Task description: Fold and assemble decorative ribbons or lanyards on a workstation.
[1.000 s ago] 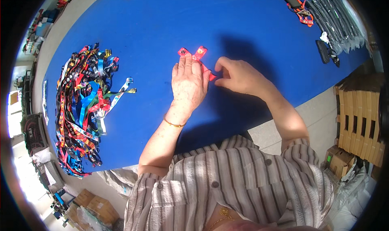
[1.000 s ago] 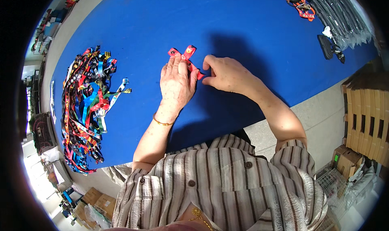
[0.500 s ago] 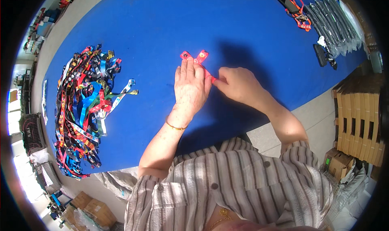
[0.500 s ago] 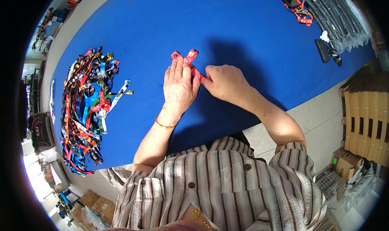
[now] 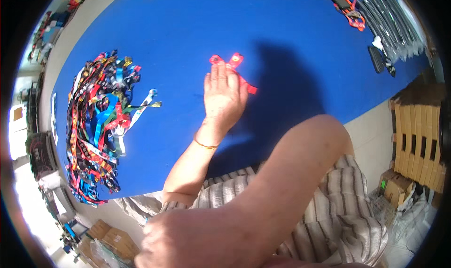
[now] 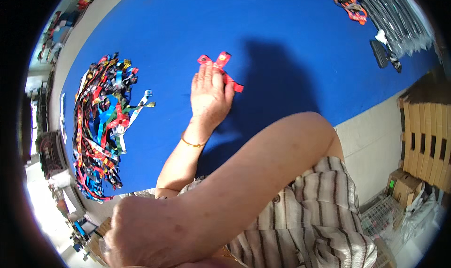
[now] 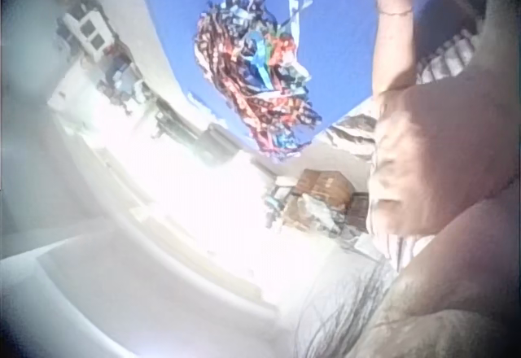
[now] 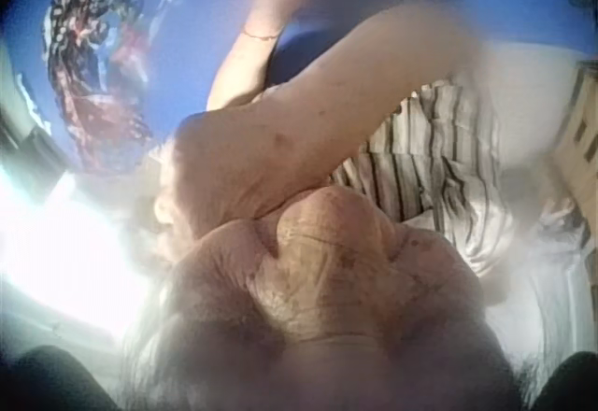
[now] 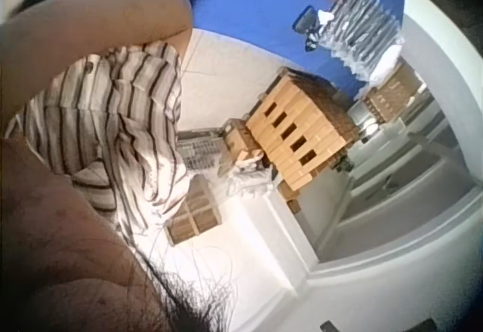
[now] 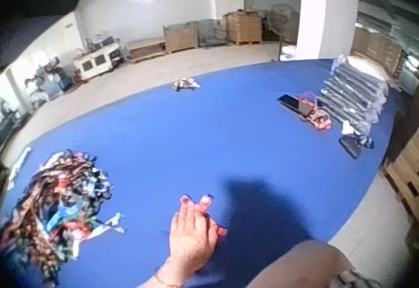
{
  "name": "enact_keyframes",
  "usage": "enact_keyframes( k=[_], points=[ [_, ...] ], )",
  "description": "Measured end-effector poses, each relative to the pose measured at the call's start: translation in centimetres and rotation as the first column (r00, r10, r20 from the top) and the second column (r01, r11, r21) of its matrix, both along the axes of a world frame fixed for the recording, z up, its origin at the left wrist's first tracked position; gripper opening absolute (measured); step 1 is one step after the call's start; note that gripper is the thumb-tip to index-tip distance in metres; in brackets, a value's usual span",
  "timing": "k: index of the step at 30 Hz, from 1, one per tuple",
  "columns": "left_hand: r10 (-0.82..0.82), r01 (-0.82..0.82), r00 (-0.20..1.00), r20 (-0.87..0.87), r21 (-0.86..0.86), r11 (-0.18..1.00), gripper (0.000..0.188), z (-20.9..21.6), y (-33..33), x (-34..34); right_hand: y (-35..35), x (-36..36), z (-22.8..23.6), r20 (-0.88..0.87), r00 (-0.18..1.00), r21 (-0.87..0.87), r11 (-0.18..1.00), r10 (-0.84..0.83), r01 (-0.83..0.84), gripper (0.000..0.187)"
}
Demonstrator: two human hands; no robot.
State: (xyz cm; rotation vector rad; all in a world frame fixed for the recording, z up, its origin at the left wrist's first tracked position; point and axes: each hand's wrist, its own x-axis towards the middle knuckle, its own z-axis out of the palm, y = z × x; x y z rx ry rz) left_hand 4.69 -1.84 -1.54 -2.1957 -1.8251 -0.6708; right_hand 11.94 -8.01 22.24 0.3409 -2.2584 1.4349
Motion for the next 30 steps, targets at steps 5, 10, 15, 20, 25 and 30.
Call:
enact_keyframes(
  k=[5,10,15,20,25,30],
  points=[
    [-0.022,0.025,0.998,0.066,-0.060,0.998,0.050,0.3,-0.1,0.6,2.1,0.8,1.0,0.336,0.879,0.121,0.910,0.339,-0.397,0.026],
    [0.008,0.003,0.995,0.101,-0.103,0.995,0.058,0.2,0.0,0.5,2.5,1.2,0.8,0.611,0.584,-0.014,0.745,0.534,-0.667,0.030],
    [0.038,-0.036,0.999,0.016,-0.124,0.992,0.057,0.3,-0.2,0.3,2.0,3.2,-2.7,0.015,0.998,0.281,0.959,-0.055,0.048,0.019],
    [0.007,-0.006,1.000,0.010,-0.078,0.997,0.055,0.2,-0.3,0.0,4.2,1.7,-3.3,0.172,0.967,0.303,0.944,-0.190,0.131,0.015],
    [-0.050,0.051,0.958,0.282,0.002,0.999,0.036,1.3,-0.2,-0.2,4.8,-0.6,-6.3,0.265,0.867,0.288,0.893,-0.422,0.347,0.015],
    [-0.434,0.386,0.084,0.897,0.372,0.844,0.036,1.1,-1.4,-1.9,8.1,-2.5,-9.0,0.130,0.775,0.413,0.745,-0.618,0.524,0.013]
  ],
)
